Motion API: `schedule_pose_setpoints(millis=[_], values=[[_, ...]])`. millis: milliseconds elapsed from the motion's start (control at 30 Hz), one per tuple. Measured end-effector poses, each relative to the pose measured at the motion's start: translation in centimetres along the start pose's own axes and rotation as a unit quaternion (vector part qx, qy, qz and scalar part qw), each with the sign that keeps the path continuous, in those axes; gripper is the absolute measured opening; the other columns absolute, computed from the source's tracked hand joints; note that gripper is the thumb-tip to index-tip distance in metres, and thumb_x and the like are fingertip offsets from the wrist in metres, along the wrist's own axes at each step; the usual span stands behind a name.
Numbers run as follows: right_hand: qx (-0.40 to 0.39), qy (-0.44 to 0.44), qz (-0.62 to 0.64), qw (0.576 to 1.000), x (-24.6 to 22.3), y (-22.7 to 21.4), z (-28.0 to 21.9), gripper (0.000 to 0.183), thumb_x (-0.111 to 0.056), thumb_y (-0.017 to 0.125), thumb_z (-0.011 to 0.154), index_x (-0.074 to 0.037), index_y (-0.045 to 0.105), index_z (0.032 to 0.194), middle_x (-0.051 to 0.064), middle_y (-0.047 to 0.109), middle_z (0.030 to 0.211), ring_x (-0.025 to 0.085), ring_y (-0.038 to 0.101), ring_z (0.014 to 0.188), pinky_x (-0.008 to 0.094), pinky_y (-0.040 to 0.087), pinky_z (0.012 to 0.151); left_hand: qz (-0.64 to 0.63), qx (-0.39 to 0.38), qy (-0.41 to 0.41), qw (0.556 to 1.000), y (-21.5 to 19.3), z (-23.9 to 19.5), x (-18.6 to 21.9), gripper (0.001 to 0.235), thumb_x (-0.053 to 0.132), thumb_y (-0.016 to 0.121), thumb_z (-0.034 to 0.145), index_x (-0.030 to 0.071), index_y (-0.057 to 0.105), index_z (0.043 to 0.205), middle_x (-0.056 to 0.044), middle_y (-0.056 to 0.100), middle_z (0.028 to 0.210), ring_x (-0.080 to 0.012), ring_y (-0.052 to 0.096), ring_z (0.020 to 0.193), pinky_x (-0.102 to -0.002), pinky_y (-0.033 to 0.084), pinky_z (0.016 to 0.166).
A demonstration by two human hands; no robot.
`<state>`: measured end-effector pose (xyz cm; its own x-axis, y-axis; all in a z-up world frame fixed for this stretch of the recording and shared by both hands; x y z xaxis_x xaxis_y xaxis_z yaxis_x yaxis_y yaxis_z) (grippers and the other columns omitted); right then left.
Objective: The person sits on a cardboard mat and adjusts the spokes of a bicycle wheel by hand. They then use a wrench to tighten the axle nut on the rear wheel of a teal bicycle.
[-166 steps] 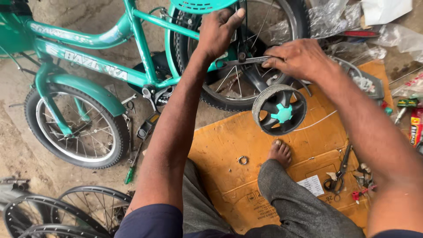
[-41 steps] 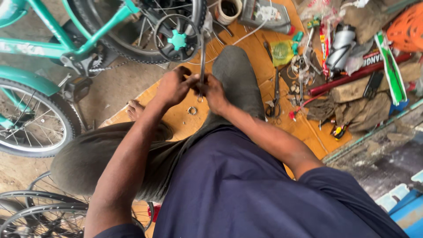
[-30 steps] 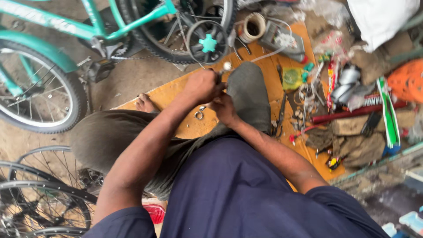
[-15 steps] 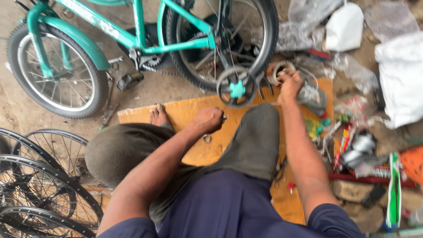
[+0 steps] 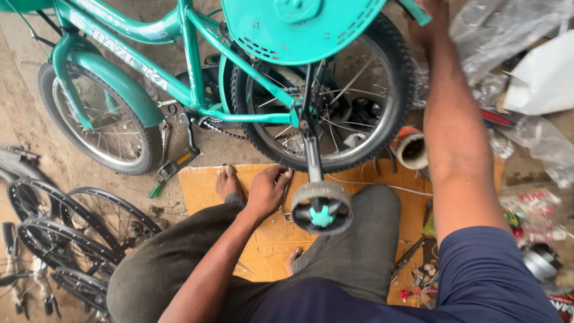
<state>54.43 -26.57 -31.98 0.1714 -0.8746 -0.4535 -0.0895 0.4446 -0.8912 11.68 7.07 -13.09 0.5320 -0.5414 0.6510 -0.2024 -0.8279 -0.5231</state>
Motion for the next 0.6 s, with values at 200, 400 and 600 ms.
schedule_pose_setpoints(millis=[200,400,600], values=[[-0.05,0.104,0.013,0.993,3.4,4.5,2.3,0.041,-0.002,0.068,0.085,-0.004,0.067,0.126,0.016,0.071,0.107,0.033,0.069,0.091,0.044,0.056,0.074,-0.178,-0.007,-0.084,0.98,1.1,-1.3,0.2,0.038,0.036,0.064,0.101,-0.001,0.073,0.108,-0.012,0.072,0.084,-0.0171,0.066,0.078,-0.035,0.054,0.07],[0.029,0.162,0.105,0.981,5.7,2.7,-1.6,0.05,0.006,0.061,0.084,-0.005,0.062,0.133,0.011,0.07,0.11,0.026,0.07,0.092,0.038,0.058,0.072,-0.318,-0.083,-0.148,0.933,2.2,-0.7,1.6,0.043,0.04,0.054,0.102,0.004,0.071,0.118,0.0,0.066,0.086,-0.0068,0.052,0.067,-0.026,0.046,0.058],[0.165,0.196,0.408,0.876,4.2,-5.1,-9.9,0.06,0.014,0.053,0.083,-0.005,0.058,0.139,0.005,0.069,0.114,0.019,0.071,0.092,0.032,0.059,0.07,-0.336,-0.109,-0.08,0.932,3.1,1.6,4.3,0.043,0.04,0.054,0.109,-0.001,0.07,0.111,-0.002,0.058,0.08,-0.0083,0.049,0.067,-0.025,0.042,0.059]])
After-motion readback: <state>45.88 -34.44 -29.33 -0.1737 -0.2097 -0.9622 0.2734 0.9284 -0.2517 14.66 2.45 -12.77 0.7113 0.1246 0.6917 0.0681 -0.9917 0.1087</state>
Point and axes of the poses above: each hand's wrist, its own z-axis towards the middle knuckle, its own y-axis out of the palm, x = y × z, the point moved 10 cm from there along z, towards the middle knuckle
